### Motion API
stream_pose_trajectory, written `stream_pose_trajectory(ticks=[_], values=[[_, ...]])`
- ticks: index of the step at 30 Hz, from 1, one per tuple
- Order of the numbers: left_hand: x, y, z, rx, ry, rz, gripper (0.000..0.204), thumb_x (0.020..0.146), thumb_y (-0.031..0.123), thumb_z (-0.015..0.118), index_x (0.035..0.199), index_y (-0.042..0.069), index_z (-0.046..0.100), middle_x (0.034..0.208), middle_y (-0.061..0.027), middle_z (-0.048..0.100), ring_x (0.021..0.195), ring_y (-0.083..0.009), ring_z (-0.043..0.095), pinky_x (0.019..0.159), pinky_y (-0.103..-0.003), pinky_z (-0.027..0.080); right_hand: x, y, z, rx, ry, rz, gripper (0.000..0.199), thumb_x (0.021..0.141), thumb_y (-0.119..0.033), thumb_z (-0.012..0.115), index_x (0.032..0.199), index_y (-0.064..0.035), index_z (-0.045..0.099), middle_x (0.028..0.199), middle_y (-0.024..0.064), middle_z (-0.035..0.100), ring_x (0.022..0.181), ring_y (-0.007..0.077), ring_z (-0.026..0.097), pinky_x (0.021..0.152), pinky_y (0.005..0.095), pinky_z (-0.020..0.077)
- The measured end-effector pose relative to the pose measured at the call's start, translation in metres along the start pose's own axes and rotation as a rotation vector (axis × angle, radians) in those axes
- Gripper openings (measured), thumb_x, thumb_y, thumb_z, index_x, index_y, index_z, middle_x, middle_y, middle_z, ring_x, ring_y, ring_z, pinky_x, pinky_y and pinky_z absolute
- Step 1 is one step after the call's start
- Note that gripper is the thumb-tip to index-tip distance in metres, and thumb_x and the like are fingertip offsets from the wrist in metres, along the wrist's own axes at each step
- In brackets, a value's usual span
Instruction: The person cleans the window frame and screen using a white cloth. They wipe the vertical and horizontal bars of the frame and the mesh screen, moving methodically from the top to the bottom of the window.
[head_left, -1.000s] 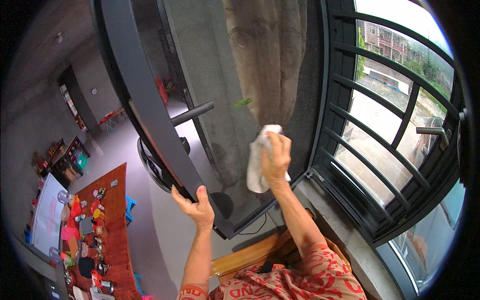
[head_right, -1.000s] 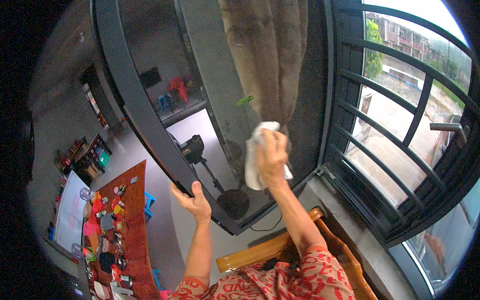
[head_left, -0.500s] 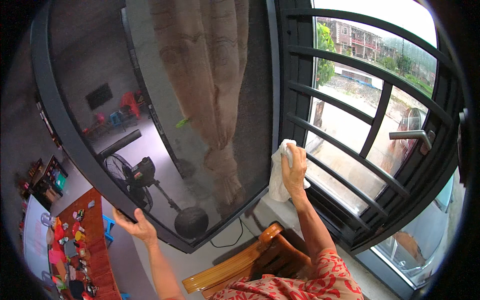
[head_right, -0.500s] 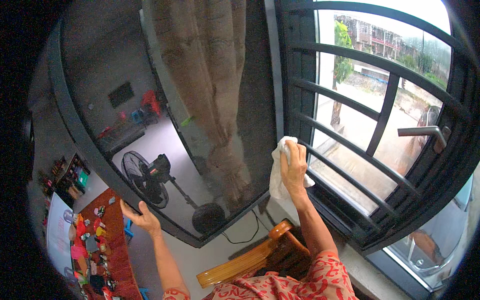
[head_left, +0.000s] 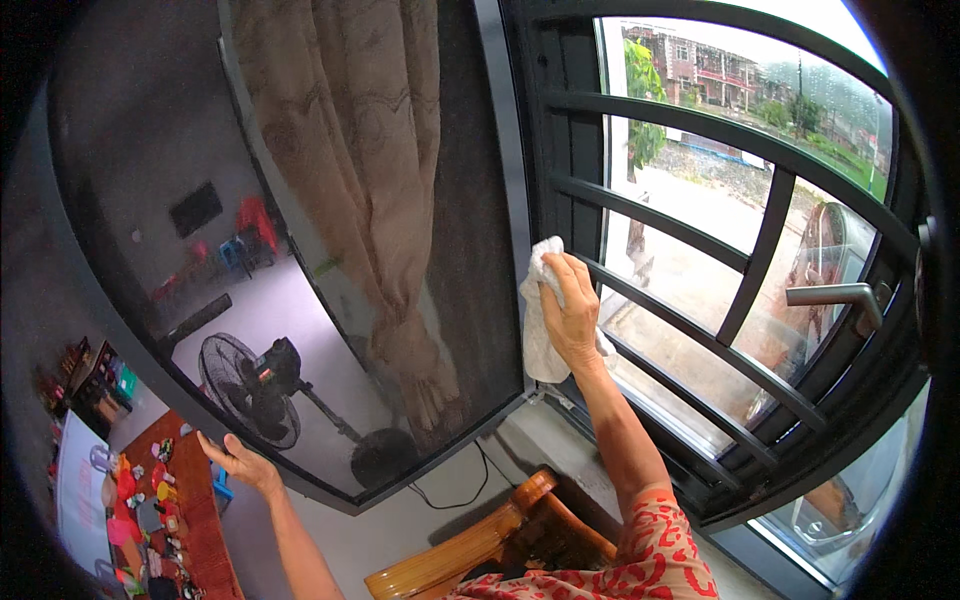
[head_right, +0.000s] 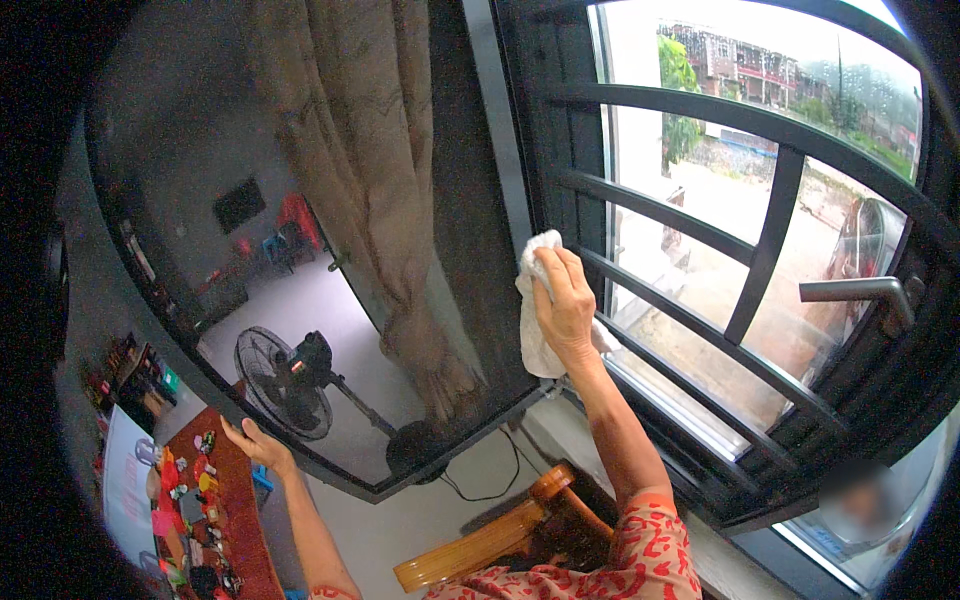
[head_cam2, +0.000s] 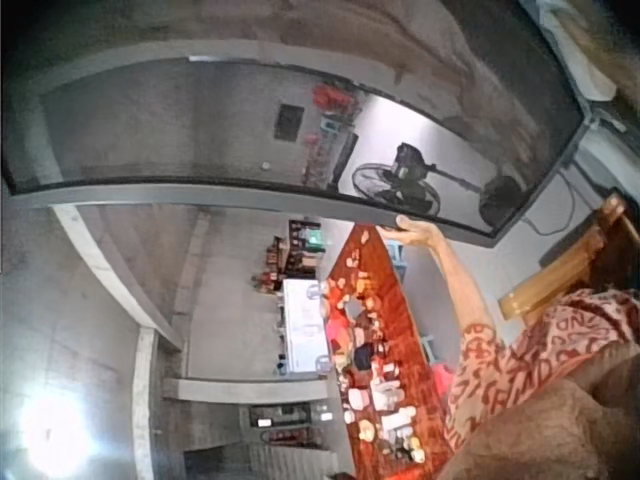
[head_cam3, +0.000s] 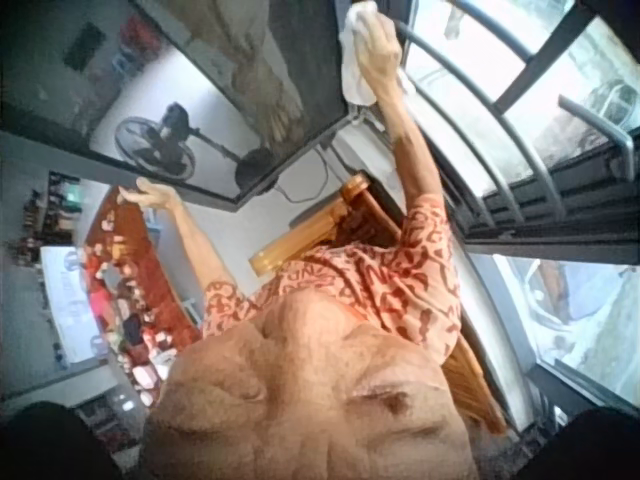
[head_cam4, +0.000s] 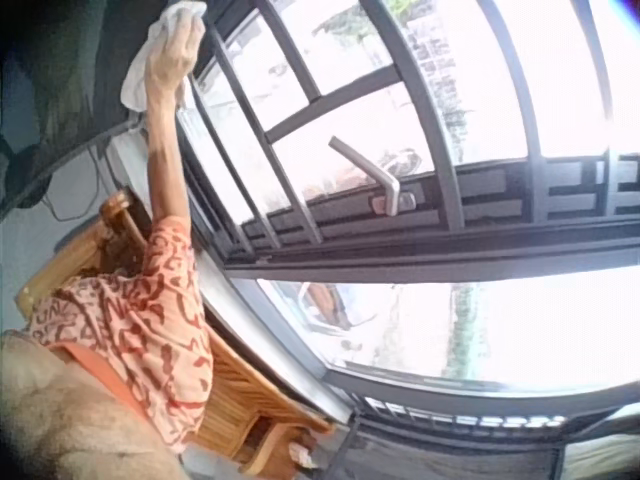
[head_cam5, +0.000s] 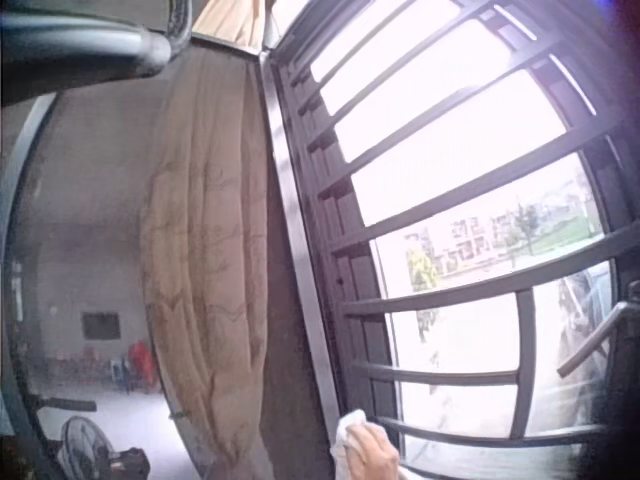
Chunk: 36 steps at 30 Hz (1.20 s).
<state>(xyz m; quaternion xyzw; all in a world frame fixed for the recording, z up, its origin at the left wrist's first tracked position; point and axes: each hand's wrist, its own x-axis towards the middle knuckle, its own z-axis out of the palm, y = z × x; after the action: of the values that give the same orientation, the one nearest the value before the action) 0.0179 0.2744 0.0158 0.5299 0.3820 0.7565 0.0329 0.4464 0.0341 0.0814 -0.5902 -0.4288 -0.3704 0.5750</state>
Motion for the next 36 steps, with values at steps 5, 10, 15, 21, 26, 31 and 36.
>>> stream_pose_trajectory(ticks=[5, 10, 15, 21, 26, 31, 36], values=[[0.012, -0.035, 0.022, -0.080, 0.014, -0.026, 0.066, 0.098, 0.045, 0.046, 0.142, -0.003, 0.033, 0.148, -0.0202, 0.033, 0.136, -0.0327, 0.033, 0.112, -0.041, 0.025, 0.055, 0.000, 0.023, -0.006, 0.061, -0.167, 0.044, 0.073, 0.010, 0.064, 0.114, -0.0030, 0.061, 0.116, 0.0184, 0.058, 0.105, 0.0353, 0.060, 0.090, 0.0374, 0.0481], [0.023, -0.065, 0.044, -0.035, -0.020, -0.012, 0.067, 0.098, 0.045, 0.046, 0.144, -0.002, 0.033, 0.149, -0.0215, 0.033, 0.135, -0.0343, 0.034, 0.111, -0.042, 0.028, 0.096, -0.003, 0.046, -0.047, 0.042, -0.236, 0.038, 0.070, 0.003, 0.067, 0.106, -0.0082, 0.063, 0.110, 0.0150, 0.059, 0.099, 0.0336, 0.061, 0.084, 0.0397, 0.0506], [0.030, -0.084, 0.063, -0.068, -0.044, -0.056, 0.055, 0.100, 0.031, 0.042, 0.141, -0.005, 0.035, 0.147, -0.0175, 0.037, 0.134, -0.0290, 0.035, 0.112, -0.038, 0.026, 0.131, 0.001, 0.068, -0.078, 0.162, -0.347, 0.039, 0.069, 0.005, 0.068, 0.106, -0.0075, 0.063, 0.102, 0.0140, 0.058, 0.094, 0.0337, 0.061, 0.080, 0.0390, 0.0516], [0.038, -0.108, 0.089, -0.085, -0.072, -0.035, 0.063, 0.100, 0.042, 0.043, 0.144, -0.001, 0.031, 0.149, -0.0205, 0.033, 0.135, -0.0322, 0.035, 0.110, -0.041, 0.029, 0.190, -0.014, 0.076, -0.059, 0.232, -0.384, 0.040, 0.071, 0.005, 0.068, 0.108, -0.0085, 0.064, 0.107, 0.0125, 0.058, 0.097, 0.0327, 0.061, 0.081, 0.0383, 0.0504], [0.042, -0.108, 0.107, -0.040, -0.067, -0.046, 0.064, 0.099, 0.044, 0.042, 0.140, -0.005, 0.037, 0.145, -0.0204, 0.039, 0.134, -0.0332, 0.035, 0.112, -0.041, 0.025, 0.157, 0.010, 0.079, -0.131, 0.167, -0.391, 0.043, 0.072, 0.008, 0.068, 0.112, -0.0082, 0.065, 0.116, 0.0154, 0.055, 0.109, 0.0306, 0.058, 0.086, 0.0364, 0.0528], [0.045, -0.116, 0.110, -0.127, -0.089, -0.073, 0.060, 0.100, 0.039, 0.043, 0.142, -0.002, 0.035, 0.145, -0.0183, 0.039, 0.134, -0.0313, 0.036, 0.112, -0.039, 0.026, 0.104, 0.020, 0.075, -0.078, 0.064, -0.258, 0.046, 0.068, 0.012, 0.069, 0.110, -0.0073, 0.066, 0.113, 0.0148, 0.057, 0.107, 0.0297, 0.060, 0.087, 0.0356, 0.0523], [0.044, -0.117, 0.114, -0.121, -0.085, -0.106, 0.058, 0.101, 0.039, 0.041, 0.146, 0.003, 0.031, 0.147, -0.0198, 0.036, 0.134, -0.0325, 0.036, 0.111, -0.041, 0.026, 0.118, 0.017, 0.071, -0.054, 0.086, -0.273, 0.046, 0.065, 0.012, 0.070, 0.107, -0.0068, 0.066, 0.106, 0.0147, 0.056, 0.099, 0.0292, 0.060, 0.082, 0.0357, 0.0518]])
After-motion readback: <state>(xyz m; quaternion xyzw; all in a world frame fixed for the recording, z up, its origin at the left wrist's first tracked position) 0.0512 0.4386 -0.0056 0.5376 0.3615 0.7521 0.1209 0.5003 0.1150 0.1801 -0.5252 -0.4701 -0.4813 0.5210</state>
